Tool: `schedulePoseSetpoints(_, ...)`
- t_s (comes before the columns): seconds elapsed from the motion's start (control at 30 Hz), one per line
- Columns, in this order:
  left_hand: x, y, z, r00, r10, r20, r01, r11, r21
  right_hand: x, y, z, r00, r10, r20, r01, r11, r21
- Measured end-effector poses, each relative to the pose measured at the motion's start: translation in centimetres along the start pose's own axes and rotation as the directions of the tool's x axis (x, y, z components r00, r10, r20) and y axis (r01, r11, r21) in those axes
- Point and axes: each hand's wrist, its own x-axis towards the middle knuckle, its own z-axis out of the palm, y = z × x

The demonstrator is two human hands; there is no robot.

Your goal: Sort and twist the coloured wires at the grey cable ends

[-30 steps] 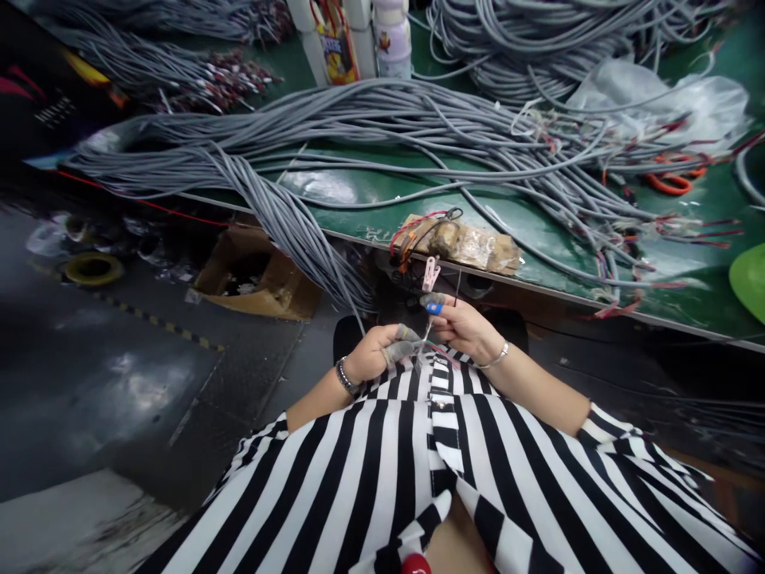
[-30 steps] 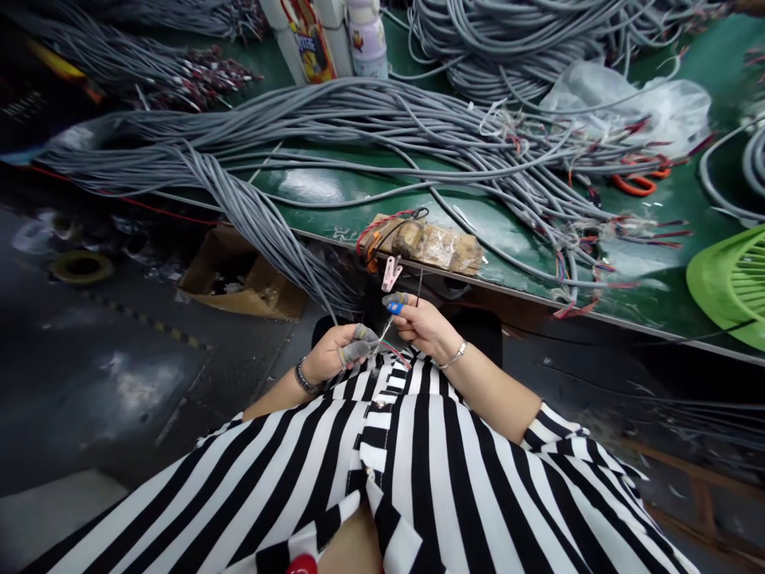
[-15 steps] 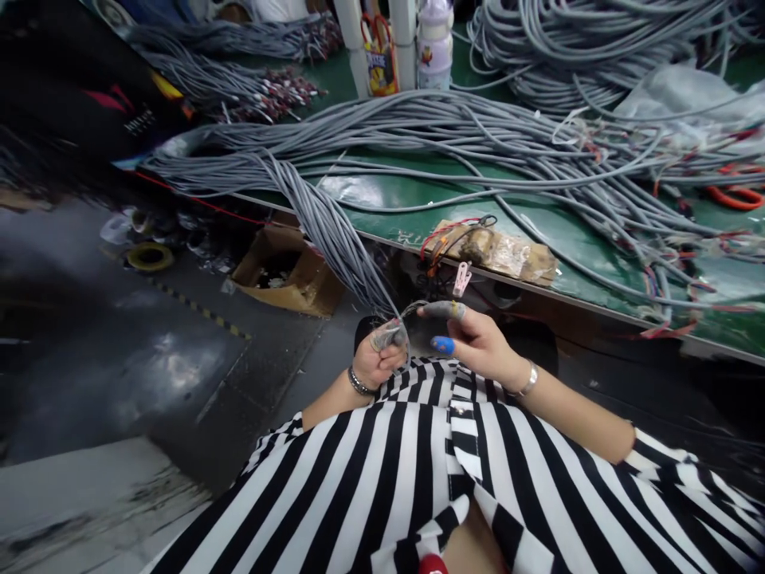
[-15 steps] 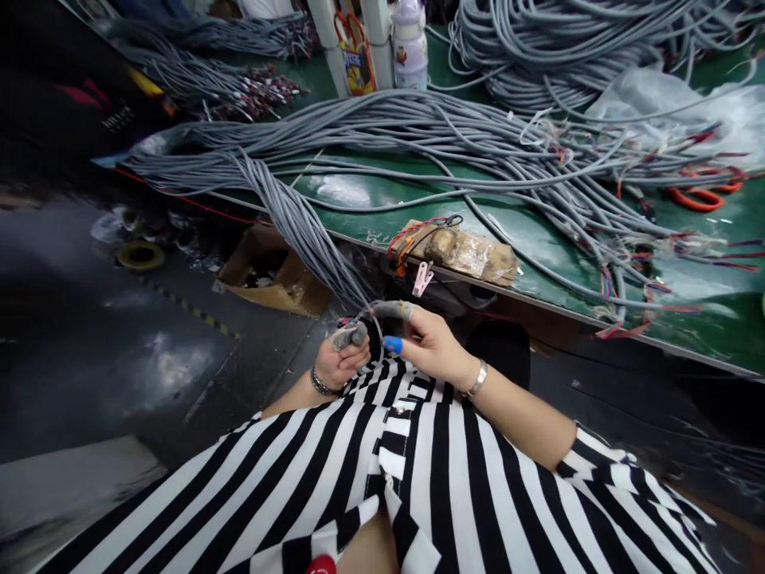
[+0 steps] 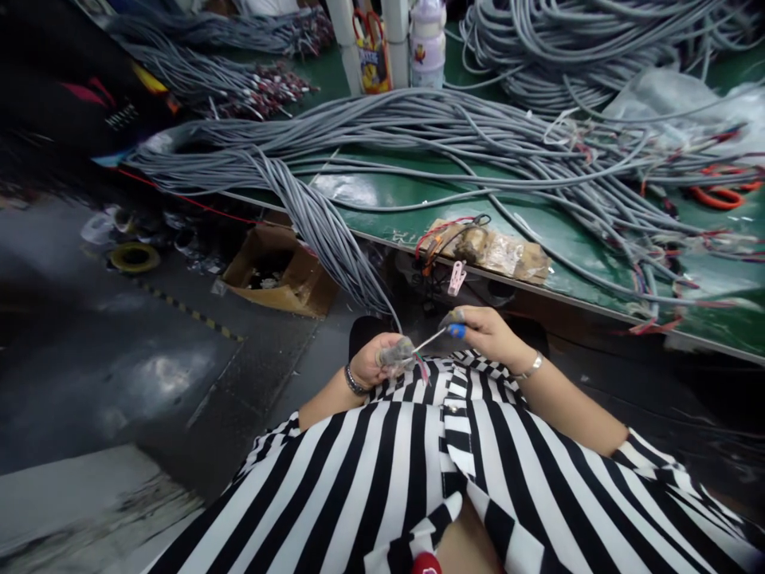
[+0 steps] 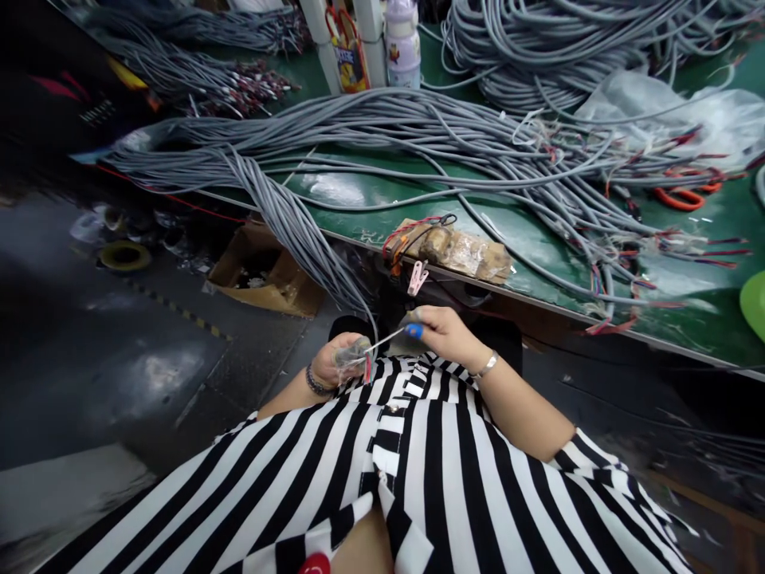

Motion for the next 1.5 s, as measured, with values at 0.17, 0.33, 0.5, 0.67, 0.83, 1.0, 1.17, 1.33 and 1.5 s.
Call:
schedulePoseSetpoints(0.17, 0.8, 2.5, 0.6, 0.955, 0.281, -0.097, -0.220, 0.887, 0.406, -3.4, 3.7, -1.1, 0.696, 0.624, -0.355, -0.410, 0.752, 0.517)
schedulePoseSetpoints(0.33, 2.5, 4.8, 2.4, 0.925, 0.381, 0.003, -0.293, 0.706, 0.644, -3.0, 3.0, -1.3, 0.729, 0.665, -0.162, -0.405, 0.610, 0.682)
schedulePoseSetpoints(0.5, 4.6, 4.4, 3.4, 0.884, 0.468, -0.016, -0.347, 0.677, 0.649, 1.1, 1.6, -1.4, 0.813, 0.578, 0.071, -0.426, 0.507, 0.749)
schedulePoseSetpoints(0.67, 6.4, 3.9, 2.9, 0.885, 0.452, -0.112, -0.316, 0.759, 0.569, 3.6, 1.4, -0.6, 0.841, 0.521, -0.144, -0.283, 0.651, 0.704)
schedulePoseSetpoints(0.83, 7.5, 4.0, 2.2, 0.904, 0.413, -0.111, -0.294, 0.789, 0.539, 3.9, 1.7, 0.1, 0.767, 0.492, -0.412, -0.190, 0.787, 0.588)
schedulePoseSetpoints(1.0, 8.1, 3.8, 2.1, 0.911, 0.401, -0.096, -0.290, 0.789, 0.542, 4.9, 1.2, 0.1, 0.808, 0.556, -0.197, -0.226, 0.600, 0.767)
schedulePoseSetpoints(1.17, 8.1, 3.7, 2.2, 0.920, 0.385, -0.072, -0.291, 0.796, 0.530, 5.4, 1.2, 0.4, 0.793, 0.574, -0.204, -0.186, 0.547, 0.816)
schedulePoseSetpoints(1.33, 8.0, 3.6, 2.2, 0.927, 0.373, -0.028, -0.296, 0.778, 0.553, 5.3, 1.9, 0.7, 0.792, 0.573, -0.212, -0.167, 0.538, 0.826)
schedulePoseSetpoints(1.5, 8.0, 3.3, 2.3, 0.931, 0.360, -0.058, -0.268, 0.784, 0.560, 5.4, 1.9, 0.8, 0.792, 0.562, -0.238, -0.149, 0.557, 0.817)
